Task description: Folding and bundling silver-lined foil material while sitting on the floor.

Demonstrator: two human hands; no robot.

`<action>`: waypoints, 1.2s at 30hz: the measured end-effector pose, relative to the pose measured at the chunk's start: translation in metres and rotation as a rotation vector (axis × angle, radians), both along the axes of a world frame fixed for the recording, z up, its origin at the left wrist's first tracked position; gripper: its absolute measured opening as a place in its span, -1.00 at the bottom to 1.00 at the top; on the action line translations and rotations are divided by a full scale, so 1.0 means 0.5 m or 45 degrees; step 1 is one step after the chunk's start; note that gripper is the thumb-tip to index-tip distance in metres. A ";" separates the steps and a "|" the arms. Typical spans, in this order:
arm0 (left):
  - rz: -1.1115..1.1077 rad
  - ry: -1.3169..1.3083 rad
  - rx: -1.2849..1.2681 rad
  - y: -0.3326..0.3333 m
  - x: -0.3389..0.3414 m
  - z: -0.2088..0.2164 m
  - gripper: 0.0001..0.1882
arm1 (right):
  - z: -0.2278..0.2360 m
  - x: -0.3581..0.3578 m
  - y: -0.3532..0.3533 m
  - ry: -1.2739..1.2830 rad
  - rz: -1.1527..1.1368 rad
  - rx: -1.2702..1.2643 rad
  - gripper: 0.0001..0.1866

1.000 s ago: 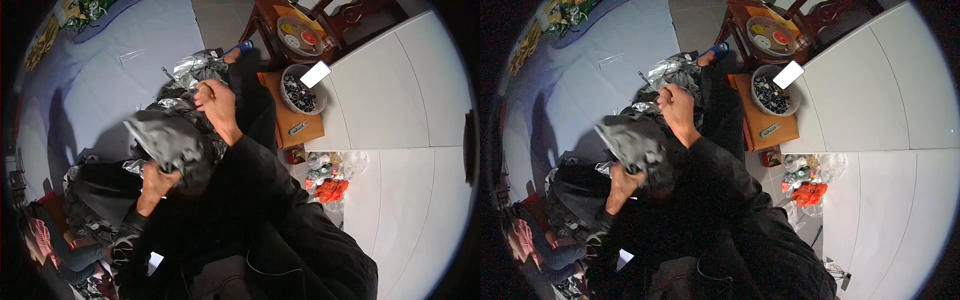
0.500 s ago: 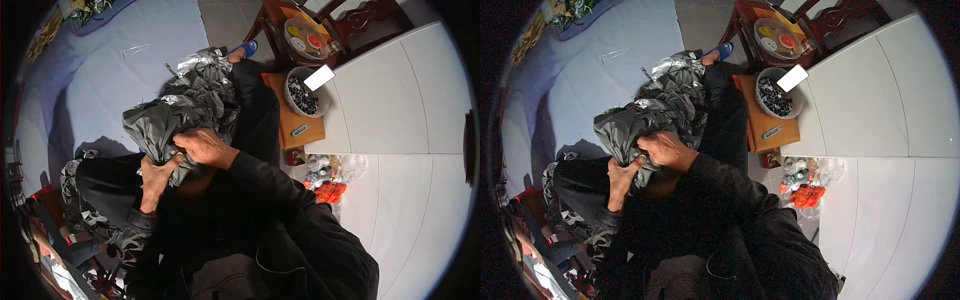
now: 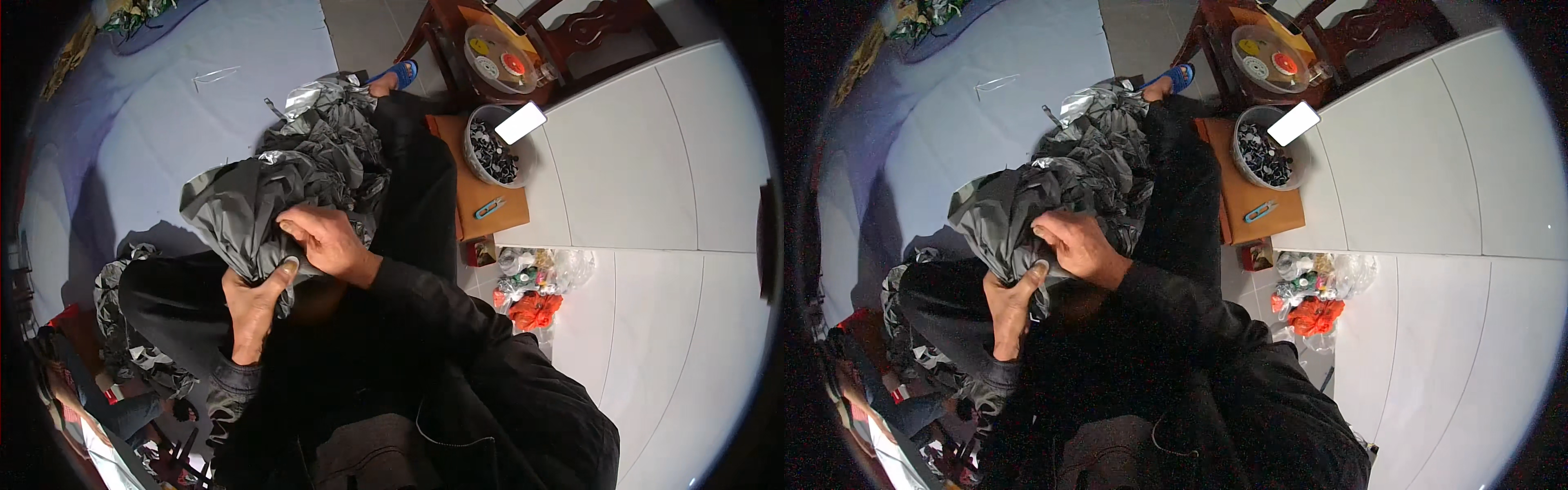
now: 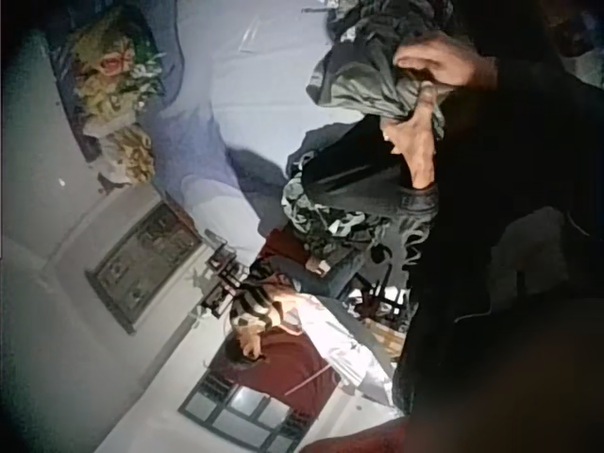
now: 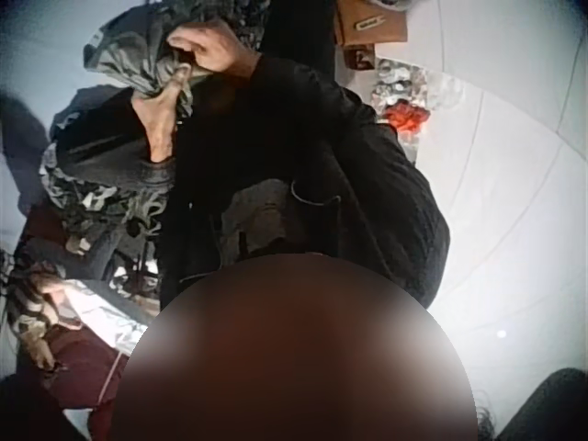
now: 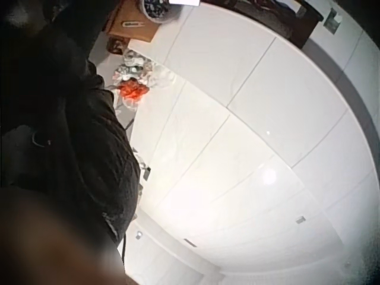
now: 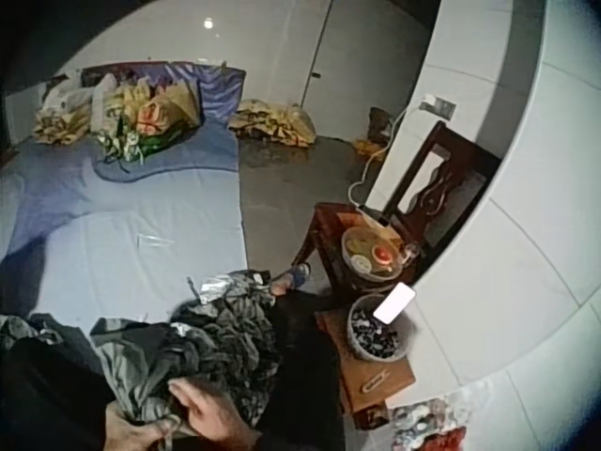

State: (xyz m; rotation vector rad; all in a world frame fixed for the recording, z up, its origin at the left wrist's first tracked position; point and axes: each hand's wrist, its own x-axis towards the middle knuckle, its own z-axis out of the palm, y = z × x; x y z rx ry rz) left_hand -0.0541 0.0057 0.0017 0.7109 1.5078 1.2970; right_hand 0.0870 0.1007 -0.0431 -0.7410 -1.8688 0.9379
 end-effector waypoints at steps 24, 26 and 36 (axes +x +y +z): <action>0.191 -0.331 0.094 -0.019 0.021 -0.067 -0.68 | 0.047 0.040 -0.063 -0.216 0.099 0.168 -0.68; 0.172 -0.337 0.116 -0.018 0.024 -0.065 -0.69 | 0.048 0.038 -0.065 -0.295 0.100 0.159 -0.78; 0.109 -0.050 0.129 -0.016 0.019 -0.109 -0.70 | 0.086 0.042 -0.076 -0.997 -0.052 0.483 -0.79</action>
